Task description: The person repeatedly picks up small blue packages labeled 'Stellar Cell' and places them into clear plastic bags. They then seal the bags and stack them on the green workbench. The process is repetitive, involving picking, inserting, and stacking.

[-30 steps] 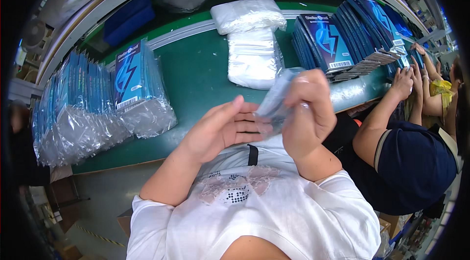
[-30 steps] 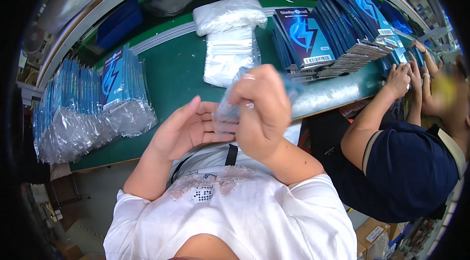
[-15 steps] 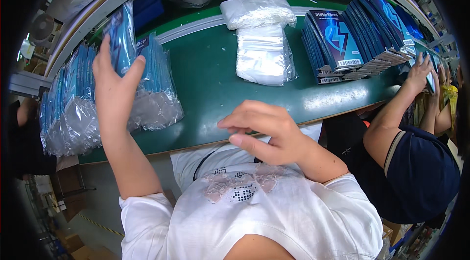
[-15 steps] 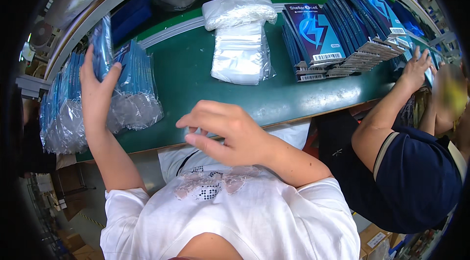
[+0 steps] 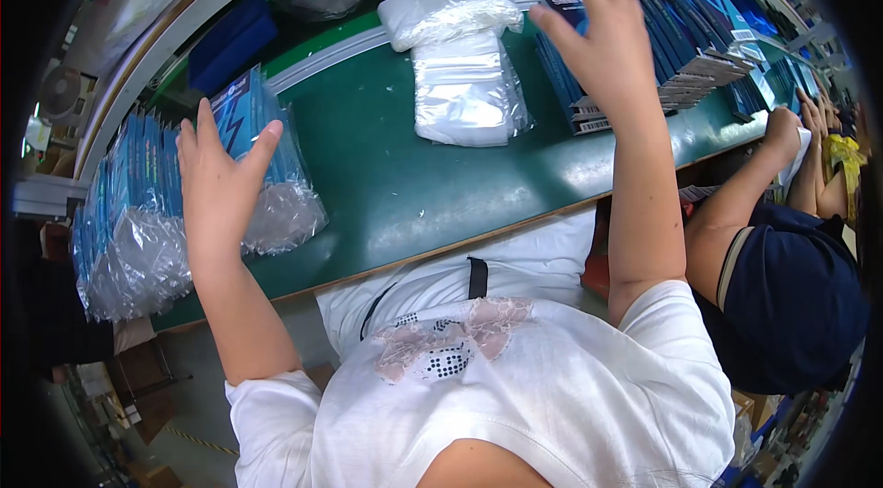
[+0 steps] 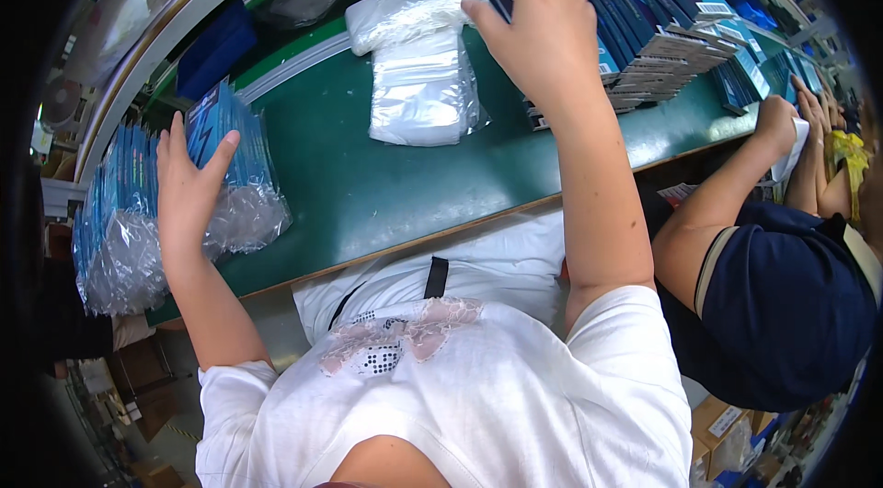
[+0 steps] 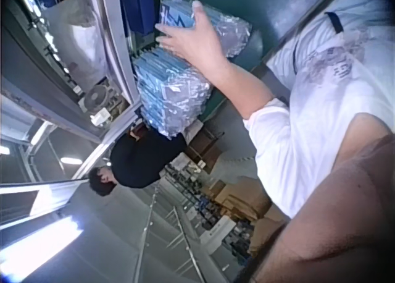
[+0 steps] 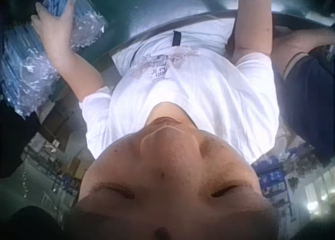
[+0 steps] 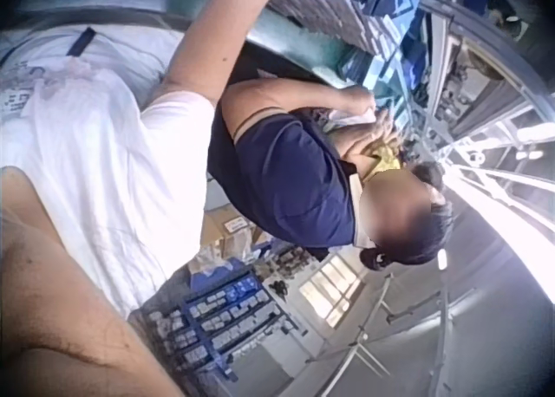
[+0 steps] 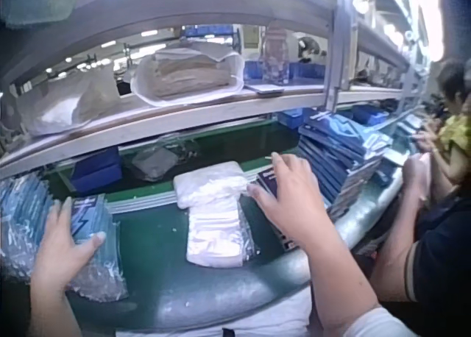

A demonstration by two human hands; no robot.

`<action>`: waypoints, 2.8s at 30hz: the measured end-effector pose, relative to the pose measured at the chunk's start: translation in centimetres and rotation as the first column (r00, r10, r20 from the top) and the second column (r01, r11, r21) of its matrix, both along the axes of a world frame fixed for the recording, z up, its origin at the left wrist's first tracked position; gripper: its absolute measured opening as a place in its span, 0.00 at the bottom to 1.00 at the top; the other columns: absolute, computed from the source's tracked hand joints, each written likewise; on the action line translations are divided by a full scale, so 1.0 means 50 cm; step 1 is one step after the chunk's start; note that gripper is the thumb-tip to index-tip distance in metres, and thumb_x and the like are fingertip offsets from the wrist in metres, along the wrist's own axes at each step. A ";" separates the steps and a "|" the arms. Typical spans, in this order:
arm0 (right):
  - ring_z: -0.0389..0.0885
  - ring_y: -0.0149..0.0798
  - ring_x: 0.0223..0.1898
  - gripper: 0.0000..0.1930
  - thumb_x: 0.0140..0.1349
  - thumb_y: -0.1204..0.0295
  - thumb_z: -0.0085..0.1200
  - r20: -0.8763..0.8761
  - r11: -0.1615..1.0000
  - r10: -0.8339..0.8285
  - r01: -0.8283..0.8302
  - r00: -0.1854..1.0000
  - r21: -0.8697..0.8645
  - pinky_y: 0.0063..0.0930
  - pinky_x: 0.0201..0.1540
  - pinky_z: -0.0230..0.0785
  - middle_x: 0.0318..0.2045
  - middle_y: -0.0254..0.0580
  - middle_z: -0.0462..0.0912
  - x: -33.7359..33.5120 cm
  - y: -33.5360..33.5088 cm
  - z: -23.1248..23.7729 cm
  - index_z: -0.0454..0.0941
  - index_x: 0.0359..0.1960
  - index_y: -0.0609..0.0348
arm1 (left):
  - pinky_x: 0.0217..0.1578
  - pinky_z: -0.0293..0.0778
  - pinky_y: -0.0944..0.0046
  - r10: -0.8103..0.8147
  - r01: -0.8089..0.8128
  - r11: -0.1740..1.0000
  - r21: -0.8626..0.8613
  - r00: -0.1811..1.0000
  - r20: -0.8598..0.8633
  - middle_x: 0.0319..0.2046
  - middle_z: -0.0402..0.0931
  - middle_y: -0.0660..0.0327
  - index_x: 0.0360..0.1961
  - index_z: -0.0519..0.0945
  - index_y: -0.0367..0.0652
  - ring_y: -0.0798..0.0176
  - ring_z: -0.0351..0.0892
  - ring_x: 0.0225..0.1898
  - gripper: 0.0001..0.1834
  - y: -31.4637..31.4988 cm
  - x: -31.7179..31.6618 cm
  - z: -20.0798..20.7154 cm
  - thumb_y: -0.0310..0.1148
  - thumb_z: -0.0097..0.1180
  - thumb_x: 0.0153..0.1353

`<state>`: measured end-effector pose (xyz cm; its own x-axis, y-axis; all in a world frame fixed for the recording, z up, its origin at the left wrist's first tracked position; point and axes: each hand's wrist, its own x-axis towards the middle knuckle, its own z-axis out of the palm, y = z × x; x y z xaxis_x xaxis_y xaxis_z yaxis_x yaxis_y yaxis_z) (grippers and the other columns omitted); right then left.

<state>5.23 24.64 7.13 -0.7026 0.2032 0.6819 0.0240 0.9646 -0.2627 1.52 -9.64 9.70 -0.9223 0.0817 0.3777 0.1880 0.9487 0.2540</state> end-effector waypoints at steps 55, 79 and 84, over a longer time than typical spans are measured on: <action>0.75 0.23 0.30 0.09 0.53 0.76 0.62 -0.279 -0.195 0.231 -0.237 0.932 -0.952 0.15 0.35 0.66 0.27 0.36 0.79 0.141 -0.189 -0.132 0.72 0.29 0.62 | 0.32 0.74 0.72 -0.725 0.044 0.313 0.949 0.657 0.208 0.31 0.76 0.59 0.47 0.72 0.34 0.70 0.77 0.31 0.16 0.182 0.046 -0.156 0.26 0.56 0.59; 0.72 0.36 0.27 0.05 0.50 0.80 0.51 -0.308 0.334 0.854 -0.896 0.419 -0.293 0.29 0.28 0.64 0.30 0.44 0.72 0.118 -0.230 -0.028 0.78 0.29 0.63 | 0.52 0.71 0.53 -0.990 -0.821 -0.122 0.557 0.061 -0.127 0.53 0.69 0.50 0.58 0.63 0.36 0.53 0.72 0.53 0.33 0.128 0.109 -0.114 0.56 0.35 0.67; 0.74 0.39 0.32 0.13 0.48 0.76 0.57 -0.234 0.093 0.949 -0.899 0.210 -0.429 0.30 0.32 0.66 0.33 0.45 0.73 0.138 -0.297 -0.013 0.80 0.37 0.64 | 0.36 0.79 0.60 -0.913 -0.401 -0.088 0.912 0.398 0.087 0.45 0.75 0.50 0.54 0.67 0.36 0.57 0.79 0.41 0.23 0.073 0.073 -0.041 0.34 0.50 0.59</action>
